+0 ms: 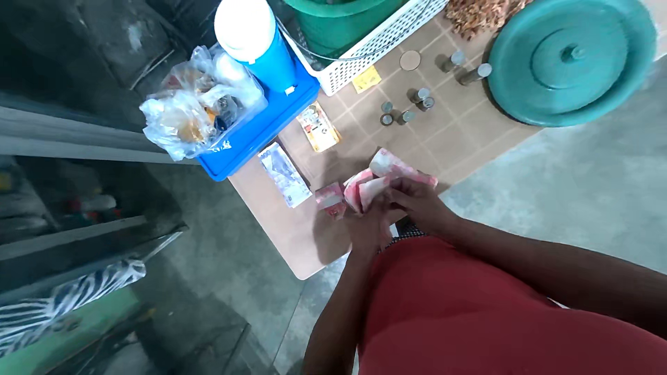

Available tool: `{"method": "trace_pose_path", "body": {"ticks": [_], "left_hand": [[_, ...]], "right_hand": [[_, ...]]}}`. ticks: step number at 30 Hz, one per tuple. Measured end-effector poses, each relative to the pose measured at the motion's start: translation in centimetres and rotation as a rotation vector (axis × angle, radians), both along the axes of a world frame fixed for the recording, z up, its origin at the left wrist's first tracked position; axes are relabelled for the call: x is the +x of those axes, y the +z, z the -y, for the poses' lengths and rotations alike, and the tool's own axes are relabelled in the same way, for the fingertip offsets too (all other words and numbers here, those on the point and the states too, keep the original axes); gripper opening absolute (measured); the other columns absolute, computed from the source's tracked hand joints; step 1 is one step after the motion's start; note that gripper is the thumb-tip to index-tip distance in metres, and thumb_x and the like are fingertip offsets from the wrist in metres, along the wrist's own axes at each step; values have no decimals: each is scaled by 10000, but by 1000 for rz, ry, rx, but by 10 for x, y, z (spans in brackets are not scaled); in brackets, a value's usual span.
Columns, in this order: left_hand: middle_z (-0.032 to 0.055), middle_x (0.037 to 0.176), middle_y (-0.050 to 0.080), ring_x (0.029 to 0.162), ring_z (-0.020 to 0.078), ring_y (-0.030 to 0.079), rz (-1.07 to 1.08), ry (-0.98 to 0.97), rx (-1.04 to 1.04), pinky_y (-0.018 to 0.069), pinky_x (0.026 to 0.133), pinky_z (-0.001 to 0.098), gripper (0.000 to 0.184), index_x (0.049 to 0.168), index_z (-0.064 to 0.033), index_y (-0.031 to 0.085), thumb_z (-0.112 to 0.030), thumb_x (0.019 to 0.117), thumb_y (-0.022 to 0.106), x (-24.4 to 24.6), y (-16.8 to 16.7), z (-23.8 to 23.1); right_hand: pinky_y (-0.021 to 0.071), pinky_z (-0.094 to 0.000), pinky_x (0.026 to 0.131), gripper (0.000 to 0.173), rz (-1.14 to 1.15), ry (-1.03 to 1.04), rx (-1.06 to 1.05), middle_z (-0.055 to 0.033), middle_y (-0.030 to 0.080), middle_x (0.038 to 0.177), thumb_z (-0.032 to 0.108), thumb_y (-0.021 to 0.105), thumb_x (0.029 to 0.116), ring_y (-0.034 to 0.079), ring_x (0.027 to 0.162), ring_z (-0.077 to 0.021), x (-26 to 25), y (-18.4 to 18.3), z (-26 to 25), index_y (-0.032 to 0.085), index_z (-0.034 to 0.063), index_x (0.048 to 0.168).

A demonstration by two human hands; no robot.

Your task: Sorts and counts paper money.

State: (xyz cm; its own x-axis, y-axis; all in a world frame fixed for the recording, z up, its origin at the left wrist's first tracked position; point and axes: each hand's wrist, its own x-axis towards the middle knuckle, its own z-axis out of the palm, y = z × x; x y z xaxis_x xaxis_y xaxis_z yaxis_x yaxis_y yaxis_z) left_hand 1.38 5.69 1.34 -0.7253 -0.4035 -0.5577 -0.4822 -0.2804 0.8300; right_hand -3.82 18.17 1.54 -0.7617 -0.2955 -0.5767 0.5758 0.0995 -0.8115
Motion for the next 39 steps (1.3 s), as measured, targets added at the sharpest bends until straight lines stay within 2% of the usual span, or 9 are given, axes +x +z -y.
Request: {"method": "trace_pose_path", "body": {"ticks": [3, 6, 9, 12, 18, 26, 30, 34, 39], "left_hand": [[67, 862, 721, 798, 114, 710, -47, 21, 25, 612, 770, 296, 179, 1094, 64, 618, -3, 930, 645, 11, -2, 3], [87, 863, 727, 804, 159, 719, -94, 143, 75, 618, 773, 343, 176, 1083, 60, 611, -62, 1034, 494, 21, -9, 19], [86, 849, 731, 795, 161, 725, -121, 248, 72, 622, 763, 338, 184, 1042, 44, 628, -57, 1039, 474, 22, -3, 36], [100, 829, 733, 765, 170, 725, -148, 347, 70, 622, 729, 328, 200, 995, 45, 637, -32, 1041, 459, 20, 3, 47], [121, 834, 739, 725, 184, 731, -120, 420, 70, 626, 691, 329, 206, 1002, 44, 625, -44, 1062, 449, 11, 8, 54], [132, 833, 747, 733, 192, 742, -179, 421, 104, 633, 687, 342, 214, 993, 45, 632, -55, 1047, 450, 18, 5, 58], [118, 882, 746, 809, 187, 737, -221, 308, 195, 627, 752, 350, 266, 1023, 23, 652, -81, 1054, 409, 21, 2, 49], [83, 920, 744, 843, 174, 738, -180, 239, 146, 629, 789, 357, 154, 1110, 17, 614, 12, 990, 518, 13, 4, 29], [35, 809, 707, 740, 101, 700, -108, 151, 22, 612, 701, 297, 135, 1040, 17, 637, 26, 911, 674, 3, 6, 9]], "right_hand": [[519, -271, 690, 145, -190, 67, 181, -39, 615, 857, 91, 541, 1044, 577, 719, -74, -29, -12, -17, 608, -18, 1112], [541, -534, 889, 244, -451, 295, 503, -254, 655, 1085, 108, 609, 1024, 659, 980, -360, -61, -38, -37, 634, -81, 1176], [439, -698, 969, 626, -510, 422, 736, -349, 529, 1345, 240, 791, 894, 512, 1237, -549, -60, -55, -31, 556, -71, 1384], [406, -697, 1012, 651, -442, 520, 791, -344, 506, 1388, 277, 740, 948, 477, 1295, -548, -53, -55, -19, 487, -48, 1452], [497, -653, 950, 671, -330, 478, 712, -350, 469, 1389, 104, 815, 860, 552, 1190, -542, -63, -53, -9, 494, -19, 1436], [475, -745, 884, 755, -322, 540, 654, -343, 657, 1158, 64, 771, 870, 640, 1038, -566, -96, -54, -31, 417, 62, 1536], [422, -750, 973, 739, -528, 506, 775, -374, 500, 1381, 122, 815, 850, 480, 1247, -613, -107, -36, -53, 467, -24, 1485], [530, -588, 913, 414, -730, 354, 565, -309, 596, 1269, 147, 707, 952, 619, 1101, -453, -65, 9, -40, 610, -86, 1279], [577, -369, 784, 337, -314, 263, 138, -131, 683, 1064, 236, 663, 993, 666, 885, -179, -6, 9, 9, 650, -20, 1212]]}}
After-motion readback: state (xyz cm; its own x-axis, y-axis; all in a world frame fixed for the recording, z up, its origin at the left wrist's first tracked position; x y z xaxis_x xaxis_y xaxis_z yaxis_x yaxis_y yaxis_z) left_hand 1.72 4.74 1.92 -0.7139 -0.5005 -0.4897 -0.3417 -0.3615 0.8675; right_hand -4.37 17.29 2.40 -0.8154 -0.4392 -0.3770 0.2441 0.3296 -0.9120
